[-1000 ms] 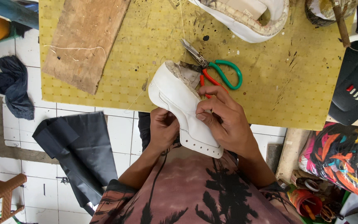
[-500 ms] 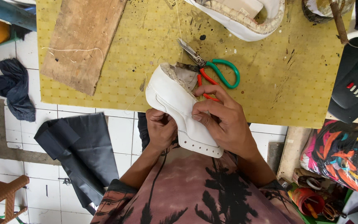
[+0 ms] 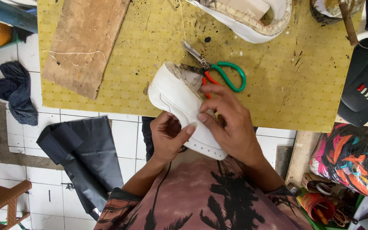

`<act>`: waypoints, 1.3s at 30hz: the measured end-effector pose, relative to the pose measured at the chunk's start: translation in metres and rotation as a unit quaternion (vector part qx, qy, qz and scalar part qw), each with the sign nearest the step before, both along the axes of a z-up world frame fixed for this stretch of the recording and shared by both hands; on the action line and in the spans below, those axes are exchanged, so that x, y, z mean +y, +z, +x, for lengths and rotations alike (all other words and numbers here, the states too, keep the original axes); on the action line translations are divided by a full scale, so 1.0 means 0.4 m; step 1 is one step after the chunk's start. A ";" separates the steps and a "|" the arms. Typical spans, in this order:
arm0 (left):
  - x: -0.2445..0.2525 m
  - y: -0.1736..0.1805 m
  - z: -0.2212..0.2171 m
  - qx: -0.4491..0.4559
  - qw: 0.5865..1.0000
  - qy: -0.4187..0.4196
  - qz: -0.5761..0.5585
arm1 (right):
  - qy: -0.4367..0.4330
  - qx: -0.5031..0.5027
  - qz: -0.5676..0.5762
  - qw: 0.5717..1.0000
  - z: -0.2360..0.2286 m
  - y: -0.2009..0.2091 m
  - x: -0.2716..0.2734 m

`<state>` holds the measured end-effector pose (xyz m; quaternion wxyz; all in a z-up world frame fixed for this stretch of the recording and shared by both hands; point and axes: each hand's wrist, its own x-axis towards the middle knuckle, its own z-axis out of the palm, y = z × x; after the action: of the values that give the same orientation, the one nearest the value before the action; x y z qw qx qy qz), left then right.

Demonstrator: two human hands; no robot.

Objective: The person hand-sews a white shoe upper using a needle and thread. They repeatedly push the needle through the material and pull the thread tight to secure the seam. The person holds the shoe in their left hand and manipulates the needle with their right hand throughout the process.

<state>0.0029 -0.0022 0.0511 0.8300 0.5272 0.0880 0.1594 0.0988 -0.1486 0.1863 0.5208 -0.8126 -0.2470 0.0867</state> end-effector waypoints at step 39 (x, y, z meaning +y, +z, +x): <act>0.028 0.154 -0.016 0.124 0.992 0.023 0.024 | 0.025 -0.049 -0.010 0.998 -0.061 -0.023 0.026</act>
<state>-0.0033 0.0089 0.1125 0.7960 0.5601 0.1991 0.1140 0.0744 -0.1383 0.1772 0.4972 -0.8147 -0.2918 0.0622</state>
